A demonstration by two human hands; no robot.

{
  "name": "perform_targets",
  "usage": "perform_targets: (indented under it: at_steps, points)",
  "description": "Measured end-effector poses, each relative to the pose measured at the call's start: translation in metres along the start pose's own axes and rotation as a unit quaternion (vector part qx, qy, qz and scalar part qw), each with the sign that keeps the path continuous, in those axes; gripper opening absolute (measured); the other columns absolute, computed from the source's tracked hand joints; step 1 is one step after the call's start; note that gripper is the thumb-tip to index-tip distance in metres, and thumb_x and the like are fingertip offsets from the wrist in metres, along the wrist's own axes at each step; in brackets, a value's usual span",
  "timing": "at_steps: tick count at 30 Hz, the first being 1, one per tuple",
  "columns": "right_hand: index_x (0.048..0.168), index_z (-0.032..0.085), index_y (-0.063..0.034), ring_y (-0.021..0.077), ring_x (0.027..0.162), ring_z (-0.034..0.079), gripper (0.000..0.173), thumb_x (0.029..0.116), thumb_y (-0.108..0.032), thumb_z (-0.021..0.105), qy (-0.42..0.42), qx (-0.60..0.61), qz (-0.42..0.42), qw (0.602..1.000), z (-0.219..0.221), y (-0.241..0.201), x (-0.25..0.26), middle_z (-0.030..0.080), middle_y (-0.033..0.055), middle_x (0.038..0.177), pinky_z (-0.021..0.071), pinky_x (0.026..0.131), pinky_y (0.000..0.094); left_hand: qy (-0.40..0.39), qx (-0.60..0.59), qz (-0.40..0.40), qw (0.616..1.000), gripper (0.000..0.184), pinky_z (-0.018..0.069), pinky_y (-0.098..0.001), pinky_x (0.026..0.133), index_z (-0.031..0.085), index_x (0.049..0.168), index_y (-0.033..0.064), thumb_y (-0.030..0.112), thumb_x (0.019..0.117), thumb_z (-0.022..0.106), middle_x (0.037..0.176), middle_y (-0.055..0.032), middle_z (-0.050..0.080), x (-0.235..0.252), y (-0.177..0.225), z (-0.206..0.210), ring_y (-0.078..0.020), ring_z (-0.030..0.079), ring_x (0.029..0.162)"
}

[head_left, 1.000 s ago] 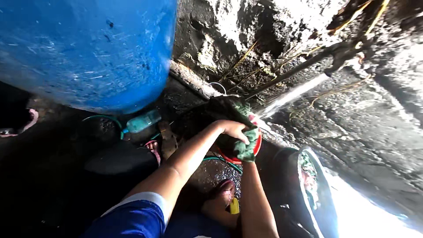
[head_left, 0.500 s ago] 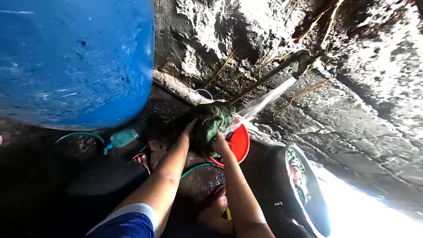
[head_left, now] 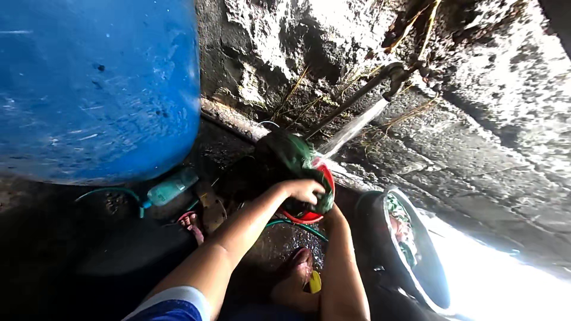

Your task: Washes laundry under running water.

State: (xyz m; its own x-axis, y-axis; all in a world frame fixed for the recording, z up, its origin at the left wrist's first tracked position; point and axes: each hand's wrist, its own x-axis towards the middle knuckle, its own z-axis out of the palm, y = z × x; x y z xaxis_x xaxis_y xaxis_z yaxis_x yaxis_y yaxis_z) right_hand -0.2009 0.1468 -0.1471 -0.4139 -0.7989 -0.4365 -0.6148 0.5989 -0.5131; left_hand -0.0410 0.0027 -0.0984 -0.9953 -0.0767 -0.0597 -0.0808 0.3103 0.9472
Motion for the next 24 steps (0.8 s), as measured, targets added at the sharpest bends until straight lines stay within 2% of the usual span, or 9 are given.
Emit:
perform_targets:
  at_steps: [2, 3, 5, 8, 11, 13, 15, 19, 24]
  points:
    - [0.133, 0.062, 0.0042, 0.0349, 0.113, 0.068, 0.039, 0.0972, -0.010, 0.065, 0.014, 0.020, 0.137, 0.990, -0.025, -0.016, -0.019, 0.067, 0.0257, 0.125, 0.0544, 0.100, 0.0528, -0.068, 0.077, -0.041, 0.994, 0.049, 0.0363, -0.0587, 0.115, 0.059, 0.139, -0.0023, 0.027, 0.1002, 0.068, 0.139, -0.0252, 0.059, -0.009, 0.008, -0.006, -0.0392, 0.053, 0.135]
    - [0.136, 0.060, 0.0034, 0.0362, 0.108, 0.070, 0.040, 0.0977, -0.008, 0.062, 0.031, 0.045, 0.175, 0.983, -0.035, -0.025, -0.023, 0.067, 0.0264, 0.124, 0.0570, 0.095, 0.0534, -0.015, 0.088, -0.087, 0.992, 0.044, 0.0406, -0.0601, 0.110, 0.066, 0.128, -0.0013, 0.034, 0.1008, 0.066, 0.130, -0.0240, 0.065, -0.018, 0.012, -0.016, -0.0389, 0.059, 0.126]
    - [0.139, 0.058, 0.0011, 0.0373, 0.106, 0.070, 0.041, 0.1030, -0.019, 0.059, 0.075, 0.076, 0.162, 0.981, -0.043, -0.045, -0.027, 0.066, 0.0262, 0.125, 0.0573, 0.092, 0.0556, 0.204, 0.110, -0.203, 0.951, 0.050, 0.0458, -0.0664, 0.101, 0.073, 0.114, 0.0047, 0.052, 0.0992, 0.061, 0.116, -0.0209, 0.071, -0.029, 0.004, -0.043, -0.0397, 0.065, 0.115]
    - [0.156, 0.045, -0.0114, 0.0354, 0.140, 0.052, 0.067, 0.1021, -0.050, 0.058, 0.043, 0.060, 0.040, 0.996, -0.016, -0.067, -0.011, 0.051, 0.0207, 0.153, 0.0429, 0.115, 0.0567, 0.510, 0.063, -0.256, 0.819, 0.064, 0.0472, -0.0665, 0.100, 0.068, 0.124, 0.0052, 0.061, 0.0943, 0.062, 0.121, -0.0263, 0.067, -0.028, -0.061, -0.073, -0.0446, 0.063, 0.117]
    - [0.160, 0.040, -0.0246, 0.0535, 0.145, 0.035, 0.081, 0.0912, -0.055, 0.071, -0.007, -0.051, 0.056, 0.997, 0.039, -0.070, 0.005, 0.026, 0.0319, 0.163, 0.0374, 0.113, 0.0676, 0.526, -0.215, -0.307, 0.763, 0.094, 0.0425, -0.0645, 0.108, 0.039, 0.155, 0.0115, 0.071, 0.0870, 0.066, 0.152, -0.0238, 0.047, -0.031, -0.130, -0.043, -0.0424, 0.046, 0.139]
    - [0.162, 0.034, -0.0314, 0.0578, 0.141, 0.037, 0.082, 0.0910, -0.047, 0.072, -0.035, -0.091, 0.093, 0.991, 0.058, -0.063, 0.011, 0.017, 0.0336, 0.165, 0.0418, 0.109, 0.0686, 0.476, -0.398, -0.301, 0.724, 0.086, 0.0388, -0.0651, 0.111, 0.040, 0.155, 0.0118, 0.066, 0.0930, 0.062, 0.156, -0.0190, 0.043, -0.028, -0.136, -0.022, -0.0369, 0.041, 0.143]
    - [0.160, 0.037, -0.0282, 0.0539, 0.140, 0.042, 0.081, 0.0898, -0.042, 0.075, -0.028, -0.078, 0.087, 0.993, 0.061, -0.047, 0.016, 0.025, 0.0309, 0.164, 0.0429, 0.109, 0.0665, 0.479, -0.449, -0.276, 0.702, 0.062, 0.0403, -0.0608, 0.110, 0.046, 0.150, 0.0060, 0.046, 0.1035, 0.057, 0.153, -0.0198, 0.046, -0.021, -0.123, -0.018, -0.0351, 0.045, 0.140]
    - [0.135, 0.064, -0.0093, 0.0403, 0.131, 0.055, 0.059, 0.0850, -0.034, 0.082, 0.045, -0.008, 0.102, 0.994, 0.046, -0.023, 0.012, 0.054, 0.0246, 0.143, 0.0482, 0.107, 0.0574, 0.526, -0.289, -0.181, 0.779, 0.042, 0.0501, -0.0572, 0.092, 0.061, 0.131, 0.0032, 0.015, 0.0903, 0.065, 0.127, -0.0209, 0.063, -0.014, -0.093, -0.040, -0.0343, 0.060, 0.114]
    - [0.107, 0.075, -0.0018, 0.0385, 0.113, 0.066, 0.031, 0.0894, -0.027, 0.077, 0.136, 0.053, 0.127, 0.981, 0.005, -0.035, -0.019, 0.072, 0.0220, 0.113, 0.0502, 0.101, 0.0604, 0.389, -0.065, -0.132, 0.909, 0.035, 0.0529, -0.0592, 0.091, 0.067, 0.123, 0.0013, 0.025, 0.0985, 0.062, 0.111, -0.0217, 0.070, -0.006, -0.017, -0.034, -0.0348, 0.068, 0.103]
